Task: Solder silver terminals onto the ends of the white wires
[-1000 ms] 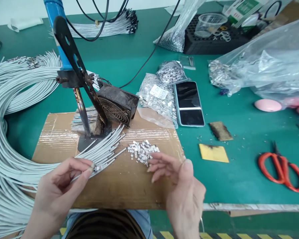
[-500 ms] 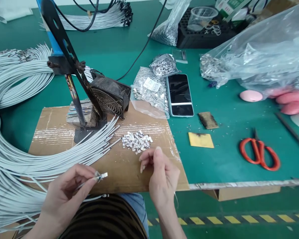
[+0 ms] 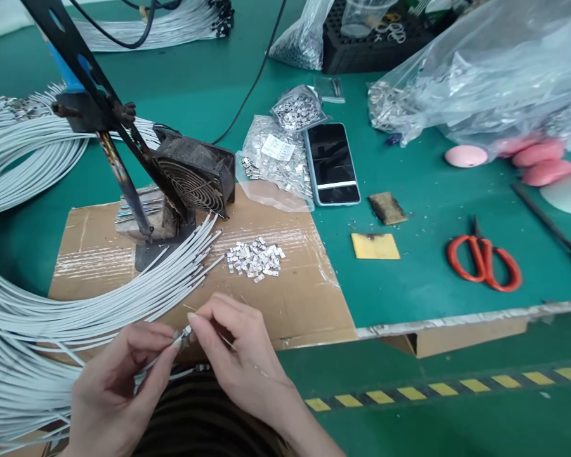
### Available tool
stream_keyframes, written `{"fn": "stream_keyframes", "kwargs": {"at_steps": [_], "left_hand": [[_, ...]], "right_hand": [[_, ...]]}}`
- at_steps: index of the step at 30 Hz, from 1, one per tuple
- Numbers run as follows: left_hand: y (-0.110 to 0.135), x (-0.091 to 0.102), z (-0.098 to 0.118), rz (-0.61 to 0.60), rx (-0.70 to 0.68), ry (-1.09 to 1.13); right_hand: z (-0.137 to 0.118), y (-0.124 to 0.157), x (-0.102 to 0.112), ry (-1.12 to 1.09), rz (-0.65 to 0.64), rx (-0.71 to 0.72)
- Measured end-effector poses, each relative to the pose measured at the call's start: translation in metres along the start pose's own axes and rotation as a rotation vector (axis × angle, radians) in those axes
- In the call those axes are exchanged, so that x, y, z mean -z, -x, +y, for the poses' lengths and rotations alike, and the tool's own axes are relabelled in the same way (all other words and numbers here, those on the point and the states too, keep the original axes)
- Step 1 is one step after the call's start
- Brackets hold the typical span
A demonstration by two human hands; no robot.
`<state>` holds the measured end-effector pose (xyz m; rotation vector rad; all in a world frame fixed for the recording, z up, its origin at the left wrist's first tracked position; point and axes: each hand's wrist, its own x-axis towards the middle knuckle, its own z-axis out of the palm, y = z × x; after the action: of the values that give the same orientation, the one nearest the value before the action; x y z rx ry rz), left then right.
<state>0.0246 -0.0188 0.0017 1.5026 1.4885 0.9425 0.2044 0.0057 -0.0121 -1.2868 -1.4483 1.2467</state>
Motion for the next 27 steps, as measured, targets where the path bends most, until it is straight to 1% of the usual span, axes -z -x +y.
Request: {"fn": "stream_keyframes", "kwargs": {"at_steps": [2,6,9,13,16,19,22,24,26,27], "left_hand": [[0.002,0.000,0.001,0.004,0.021,0.023],[0.001,0.001,0.003,-0.041,0.006,0.048],[0.001,0.002,0.003,-0.007,-0.030,0.038],[-0.001,0.007,0.003,-0.024,-0.114,-0.030],[-0.007,0.019,-0.004,0.064,-0.232,-0.224],[-0.010,0.035,-0.019,0.133,-0.361,-0.493],[-0.006,0.047,-0.037,0.097,-0.440,-0.685],[-0.002,0.051,-0.047,0.090,-0.483,-0.781],[0.000,0.052,-0.051,0.083,-0.505,-0.828],[0.000,0.052,-0.051,0.076,-0.511,-0.837]], "right_hand": [[0.000,-0.001,-0.002,-0.042,0.011,-0.014],[-0.001,-0.002,-0.005,-0.115,0.021,-0.043],[-0.002,-0.003,-0.006,-0.147,0.015,-0.070],[-0.003,-0.004,-0.006,-0.158,0.032,-0.092],[-0.002,-0.003,-0.004,-0.129,0.066,-0.088],[-0.001,0.000,0.002,-0.052,0.064,-0.065],[-0.002,0.006,0.014,0.066,-0.012,-0.064],[-0.004,0.012,0.024,0.139,-0.066,-0.079],[-0.006,0.018,0.034,0.166,-0.073,-0.097],[-0.006,0.021,0.038,0.147,-0.042,-0.105]]}}
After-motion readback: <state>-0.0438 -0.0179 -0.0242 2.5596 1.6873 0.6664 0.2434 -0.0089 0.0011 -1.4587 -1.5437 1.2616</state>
